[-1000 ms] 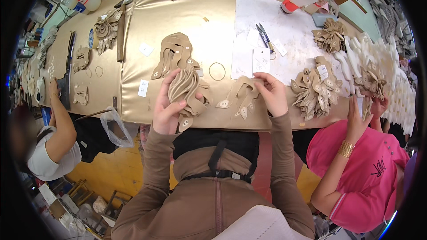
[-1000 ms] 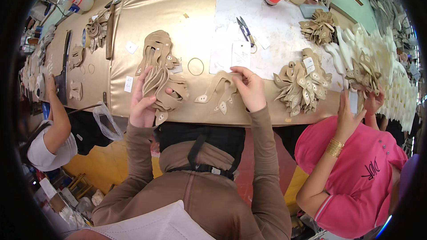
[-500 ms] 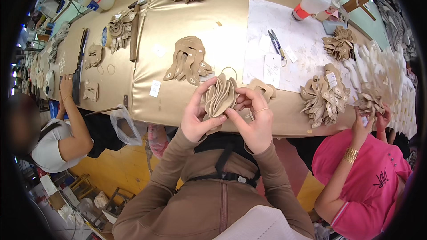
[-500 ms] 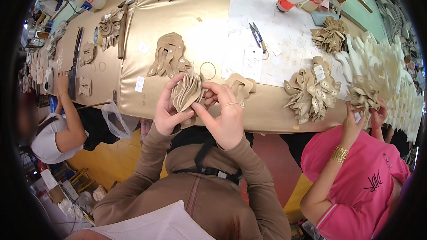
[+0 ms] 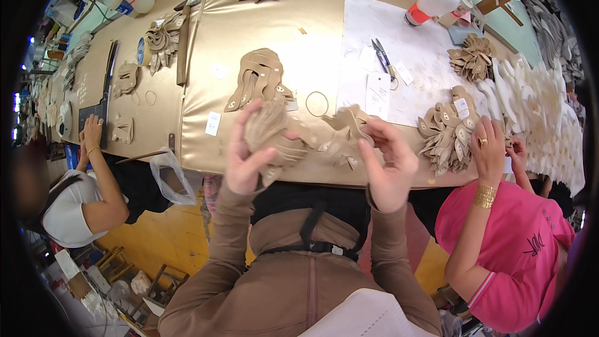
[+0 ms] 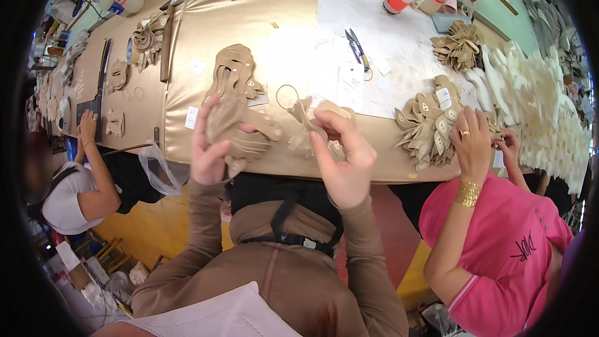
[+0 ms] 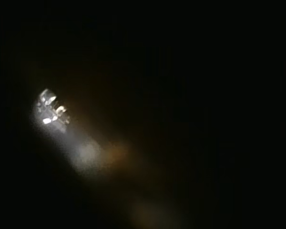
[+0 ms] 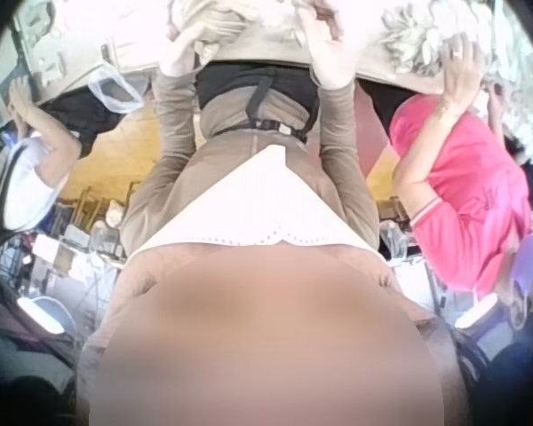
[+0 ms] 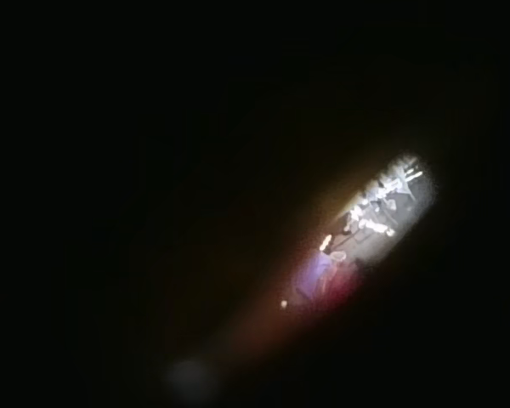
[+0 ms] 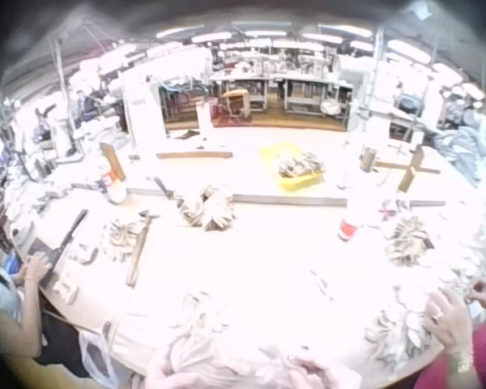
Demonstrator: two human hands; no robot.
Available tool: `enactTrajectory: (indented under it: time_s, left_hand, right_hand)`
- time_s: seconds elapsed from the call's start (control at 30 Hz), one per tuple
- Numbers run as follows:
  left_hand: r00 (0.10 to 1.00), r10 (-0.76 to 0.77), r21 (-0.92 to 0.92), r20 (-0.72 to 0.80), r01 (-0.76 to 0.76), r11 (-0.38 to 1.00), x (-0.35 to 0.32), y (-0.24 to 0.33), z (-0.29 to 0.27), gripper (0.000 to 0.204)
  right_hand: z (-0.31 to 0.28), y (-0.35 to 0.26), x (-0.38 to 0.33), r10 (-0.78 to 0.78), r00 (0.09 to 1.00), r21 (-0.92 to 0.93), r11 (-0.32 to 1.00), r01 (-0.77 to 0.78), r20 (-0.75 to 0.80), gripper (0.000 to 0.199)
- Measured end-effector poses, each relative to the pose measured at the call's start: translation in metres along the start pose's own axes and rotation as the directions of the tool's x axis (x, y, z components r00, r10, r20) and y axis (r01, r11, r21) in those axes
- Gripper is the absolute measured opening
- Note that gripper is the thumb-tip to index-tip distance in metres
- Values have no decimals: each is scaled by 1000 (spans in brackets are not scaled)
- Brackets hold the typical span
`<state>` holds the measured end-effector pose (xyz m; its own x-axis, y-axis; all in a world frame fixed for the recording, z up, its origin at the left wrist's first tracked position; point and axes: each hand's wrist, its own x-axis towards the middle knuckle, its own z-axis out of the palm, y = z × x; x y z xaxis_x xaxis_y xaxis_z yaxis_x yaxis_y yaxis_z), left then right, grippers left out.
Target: The person repeatedly picks up beige fabric pieces, aligns them, and secures them with rubber bands. They place the finished bundles into a yellow tray on the table.
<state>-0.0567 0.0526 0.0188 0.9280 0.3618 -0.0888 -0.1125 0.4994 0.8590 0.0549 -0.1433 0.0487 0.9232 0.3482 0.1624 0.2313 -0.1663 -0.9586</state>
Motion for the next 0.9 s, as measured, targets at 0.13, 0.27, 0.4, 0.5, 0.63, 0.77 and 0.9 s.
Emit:
enactTrajectory:
  time_s: [0.13,0.27,0.4,0.5,0.63,0.77,0.9]
  left_hand:
    - [994,38,-147,105,-22,989,-1,15,-24,73]
    - [991,46,36,124,-51,998,1,14,-32,69]
    - [990,54,130,128,-71,989,4,0,-21,70]
    - [991,15,104,129,-29,994,3,-8,-8,71]
    - [989,-32,27,143,28,999,-1,-9,1,70]
    - [986,-54,-52,160,63,997,-2,-10,3,68]
    - [984,-84,21,159,82,996,-3,-15,10,63]
  right_hand:
    - [-42,-16,-8,-118,967,-127,981,149,227,29]
    - [-58,-16,-14,-45,906,-162,979,124,420,30]
    - [-47,20,-4,91,902,-190,982,-10,423,29]
    - [-28,64,11,216,931,-148,973,-179,295,29]
    - [-23,96,21,250,950,-134,965,-227,188,27]
    - [-33,76,18,32,996,-338,941,-3,78,23]
    - [-32,29,0,-16,994,-168,985,35,112,22]
